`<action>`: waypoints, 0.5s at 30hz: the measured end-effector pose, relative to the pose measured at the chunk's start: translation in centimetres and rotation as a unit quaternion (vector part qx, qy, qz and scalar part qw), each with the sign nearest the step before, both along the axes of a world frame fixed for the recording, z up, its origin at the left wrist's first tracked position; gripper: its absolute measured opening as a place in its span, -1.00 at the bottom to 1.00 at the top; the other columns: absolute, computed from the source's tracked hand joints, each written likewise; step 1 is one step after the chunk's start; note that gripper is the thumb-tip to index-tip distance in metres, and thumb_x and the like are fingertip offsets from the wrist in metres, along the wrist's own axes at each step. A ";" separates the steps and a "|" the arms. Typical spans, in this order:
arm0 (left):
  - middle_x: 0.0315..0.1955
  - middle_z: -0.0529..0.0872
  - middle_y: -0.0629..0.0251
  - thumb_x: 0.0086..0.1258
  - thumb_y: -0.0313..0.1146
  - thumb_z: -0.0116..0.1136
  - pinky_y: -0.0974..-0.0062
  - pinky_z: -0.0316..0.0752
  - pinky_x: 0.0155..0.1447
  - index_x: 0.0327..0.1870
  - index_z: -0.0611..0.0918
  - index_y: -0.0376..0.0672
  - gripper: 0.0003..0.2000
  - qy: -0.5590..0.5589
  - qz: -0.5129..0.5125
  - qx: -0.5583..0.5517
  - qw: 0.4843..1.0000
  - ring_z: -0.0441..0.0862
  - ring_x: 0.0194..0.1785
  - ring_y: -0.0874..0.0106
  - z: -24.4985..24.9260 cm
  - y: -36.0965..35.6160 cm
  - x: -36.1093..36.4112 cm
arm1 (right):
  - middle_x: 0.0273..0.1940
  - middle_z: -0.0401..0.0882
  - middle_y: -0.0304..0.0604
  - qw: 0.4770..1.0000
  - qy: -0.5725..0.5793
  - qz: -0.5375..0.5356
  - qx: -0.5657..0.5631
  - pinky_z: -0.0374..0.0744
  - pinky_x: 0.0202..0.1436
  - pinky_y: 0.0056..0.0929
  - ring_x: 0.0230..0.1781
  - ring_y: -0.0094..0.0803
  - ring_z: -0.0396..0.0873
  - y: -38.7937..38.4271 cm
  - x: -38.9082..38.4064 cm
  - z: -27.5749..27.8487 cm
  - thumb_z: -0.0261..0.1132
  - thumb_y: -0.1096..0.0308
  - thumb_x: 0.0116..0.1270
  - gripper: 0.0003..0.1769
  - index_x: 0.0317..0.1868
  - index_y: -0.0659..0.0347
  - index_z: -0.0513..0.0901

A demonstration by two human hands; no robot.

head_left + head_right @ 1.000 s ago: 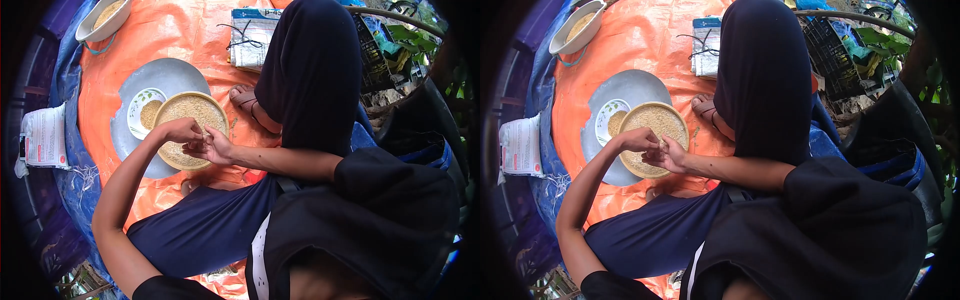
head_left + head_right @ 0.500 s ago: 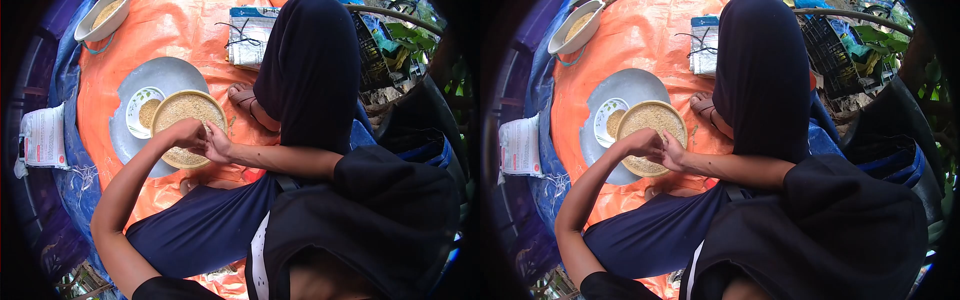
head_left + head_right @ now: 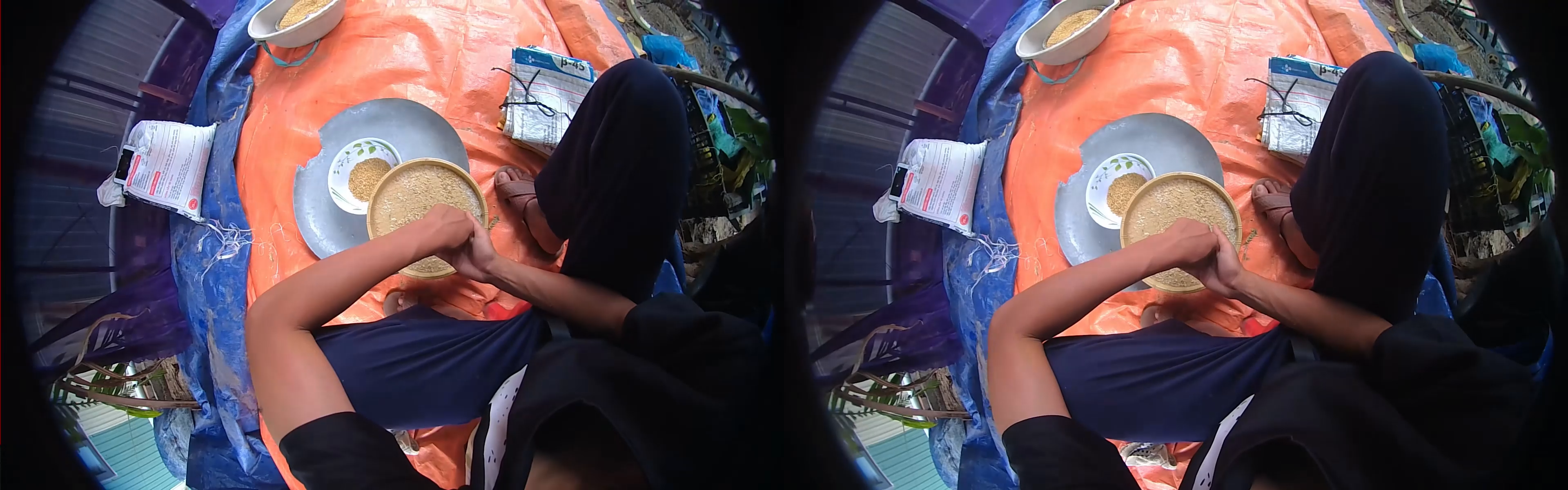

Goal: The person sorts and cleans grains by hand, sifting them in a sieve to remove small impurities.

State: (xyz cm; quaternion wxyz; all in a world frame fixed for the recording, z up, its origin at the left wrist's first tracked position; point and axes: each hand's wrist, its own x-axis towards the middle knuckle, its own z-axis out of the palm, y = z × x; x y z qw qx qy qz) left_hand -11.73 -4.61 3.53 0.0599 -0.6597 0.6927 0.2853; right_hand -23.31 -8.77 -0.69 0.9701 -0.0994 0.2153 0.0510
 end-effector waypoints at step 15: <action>-0.63 0.61 0.08 0.02 -0.25 0.16 0.19 0.48 -0.33 -0.58 0.61 -0.15 -0.84 0.055 0.060 -0.018 0.997 0.59 -0.45 0.08 1.8 -0.2 5.4 | 0.11 0.45 0.17 0.983 0.153 0.087 -0.057 0.43 0.25 -0.29 0.14 -0.11 0.47 0.6 -0.4 -2.8 -0.35 -0.39 0.33 -0.04 0.18 0.45 0.34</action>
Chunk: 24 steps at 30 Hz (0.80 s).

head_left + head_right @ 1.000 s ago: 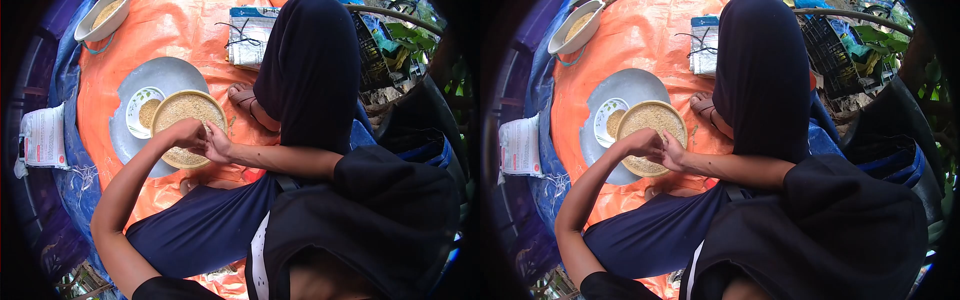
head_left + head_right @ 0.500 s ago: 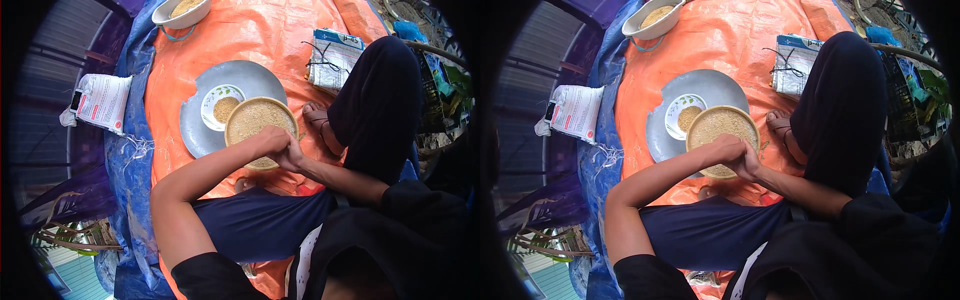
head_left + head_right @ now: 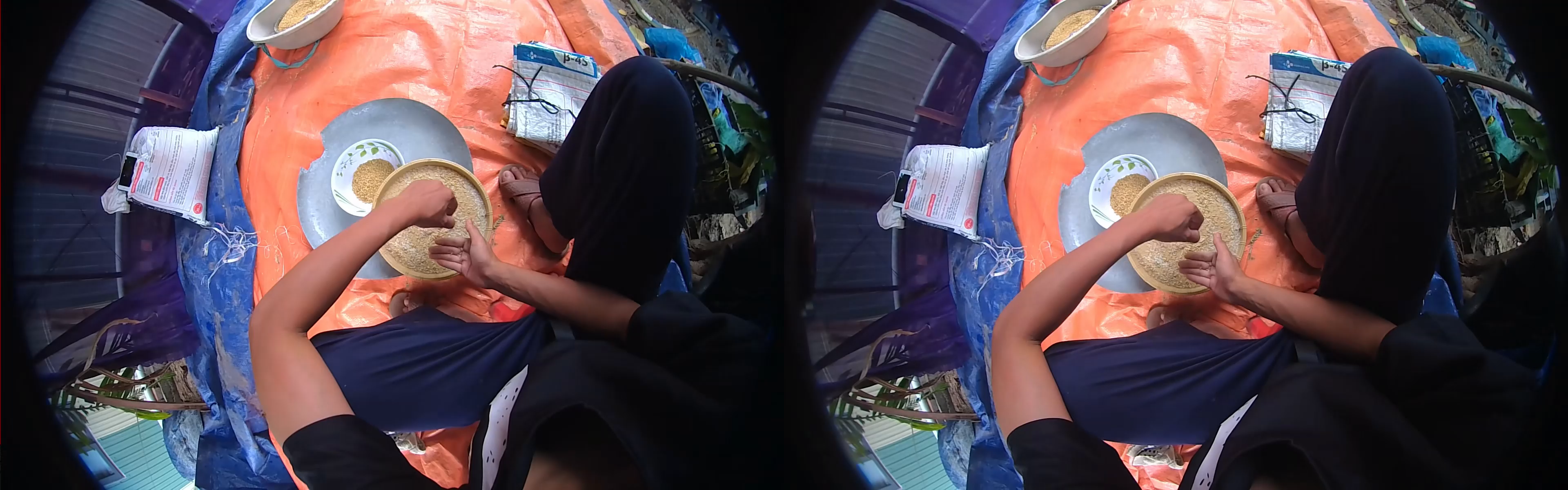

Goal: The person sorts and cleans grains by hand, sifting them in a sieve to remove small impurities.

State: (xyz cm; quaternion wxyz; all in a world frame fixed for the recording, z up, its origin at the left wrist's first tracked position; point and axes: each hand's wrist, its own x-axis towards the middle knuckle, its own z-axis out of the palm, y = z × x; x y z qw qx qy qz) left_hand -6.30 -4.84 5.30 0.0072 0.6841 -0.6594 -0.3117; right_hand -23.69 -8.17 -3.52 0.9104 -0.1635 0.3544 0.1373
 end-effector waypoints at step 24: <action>-0.54 0.67 0.13 0.14 -0.30 0.11 0.31 0.53 -0.33 -0.38 0.63 -0.20 -0.83 -0.198 -0.117 0.023 0.973 0.68 -0.40 0.21 -8.8 7.3 1.3 | -0.06 0.57 0.08 0.992 -0.031 0.106 -0.064 0.47 0.14 -0.35 -0.04 -0.27 0.56 1.0 -0.3 0.5 -0.31 -0.29 0.39 -0.15 0.11 0.43 0.41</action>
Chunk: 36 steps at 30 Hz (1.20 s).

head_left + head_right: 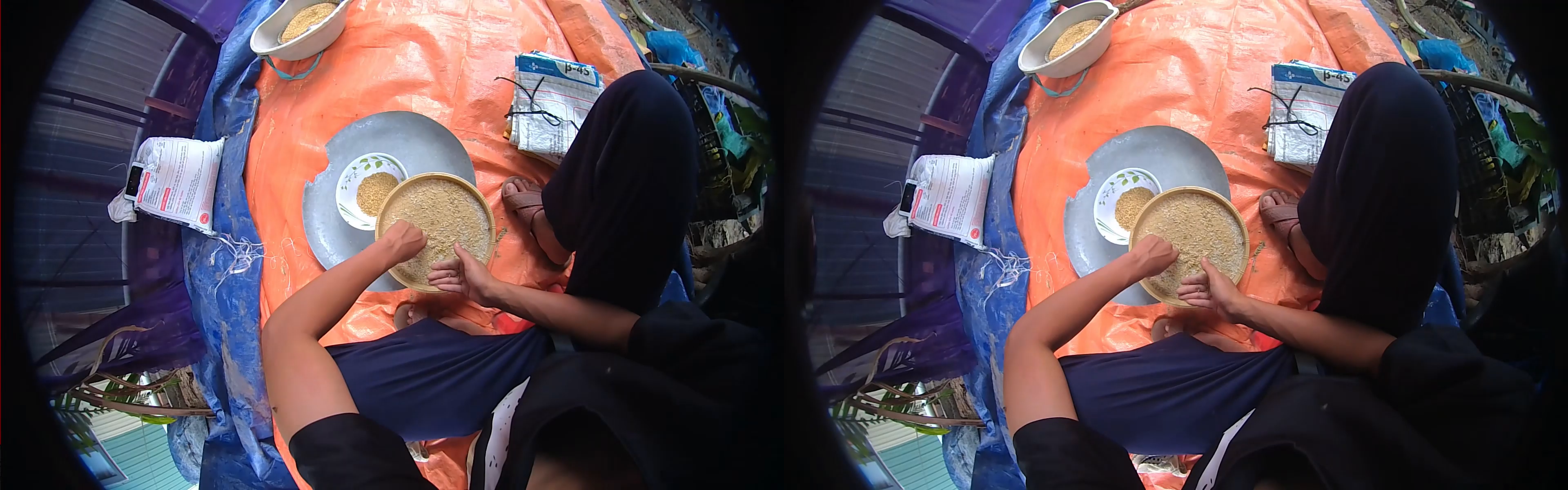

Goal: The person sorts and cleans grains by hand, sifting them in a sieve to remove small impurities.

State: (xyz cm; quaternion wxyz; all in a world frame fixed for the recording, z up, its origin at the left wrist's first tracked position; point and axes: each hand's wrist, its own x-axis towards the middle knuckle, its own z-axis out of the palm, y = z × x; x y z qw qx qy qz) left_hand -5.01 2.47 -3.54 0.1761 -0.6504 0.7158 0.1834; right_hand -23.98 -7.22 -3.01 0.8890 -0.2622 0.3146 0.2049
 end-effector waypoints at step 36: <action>-0.58 0.65 0.12 0.13 0.03 0.21 0.30 0.49 -0.36 -0.43 0.62 -0.22 -0.60 -0.022 0.075 -0.037 0.996 0.66 -0.42 0.19 2.8 -4.0 0.3 | -0.12 0.59 0.04 1.000 0.005 0.003 -0.029 0.52 0.04 -0.41 -0.13 -0.33 0.57 -0.2 0.2 0.4 -0.29 -0.26 0.41 -0.18 0.04 0.43 0.47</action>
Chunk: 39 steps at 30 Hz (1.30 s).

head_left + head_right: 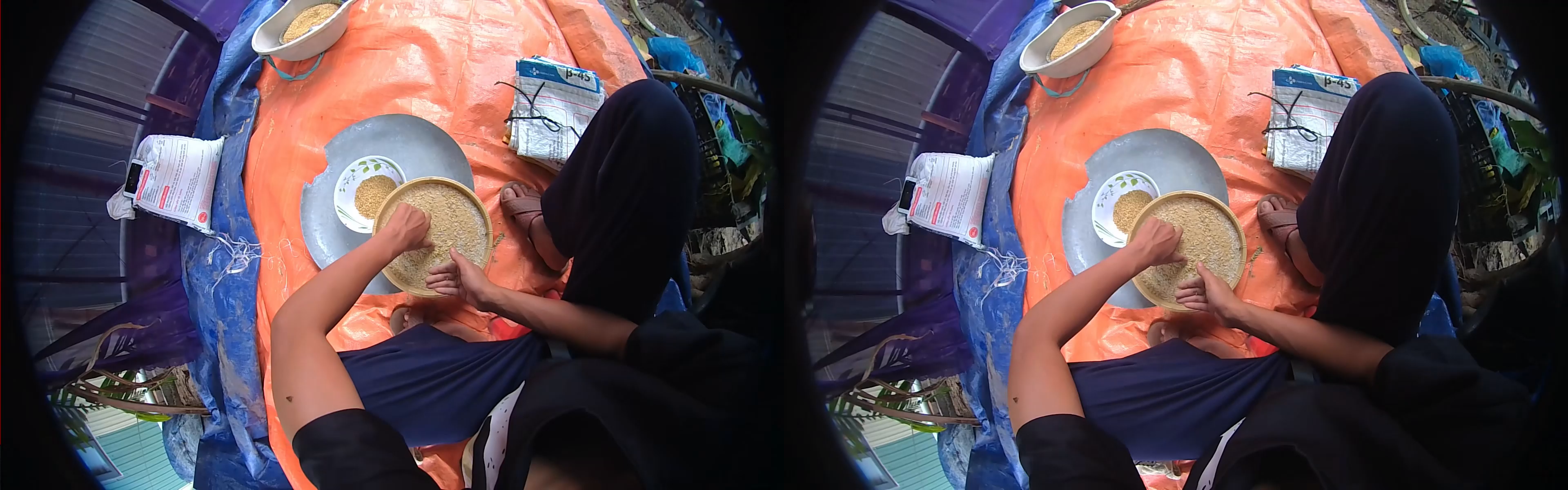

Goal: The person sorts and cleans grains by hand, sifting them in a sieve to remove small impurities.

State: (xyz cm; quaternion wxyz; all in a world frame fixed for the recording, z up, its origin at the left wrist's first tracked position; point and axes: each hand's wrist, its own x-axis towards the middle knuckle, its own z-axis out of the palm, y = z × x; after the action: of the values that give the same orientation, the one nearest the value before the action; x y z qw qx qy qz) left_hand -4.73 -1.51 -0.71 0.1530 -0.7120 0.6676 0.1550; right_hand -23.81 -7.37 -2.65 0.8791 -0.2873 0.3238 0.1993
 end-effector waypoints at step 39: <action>-0.57 0.66 0.10 0.04 -0.42 0.08 0.29 0.52 -0.39 -0.57 0.67 -0.20 -0.87 0.017 -0.031 -0.023 0.999 0.67 -0.44 0.19 -1.4 1.2 -1.9 | -0.14 0.60 0.05 0.999 -0.021 0.004 -0.041 0.54 0.01 -0.42 -0.16 -0.31 0.59 0.4 -0.5 1.4 -0.24 -0.21 0.43 -0.23 0.01 0.44 0.49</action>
State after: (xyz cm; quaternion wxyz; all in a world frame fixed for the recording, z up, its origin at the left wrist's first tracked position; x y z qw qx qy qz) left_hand -6.66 -0.31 -2.16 0.1299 -0.6916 0.6952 0.1465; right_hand -24.35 -6.93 -1.27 0.8725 -0.3286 0.3121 0.1827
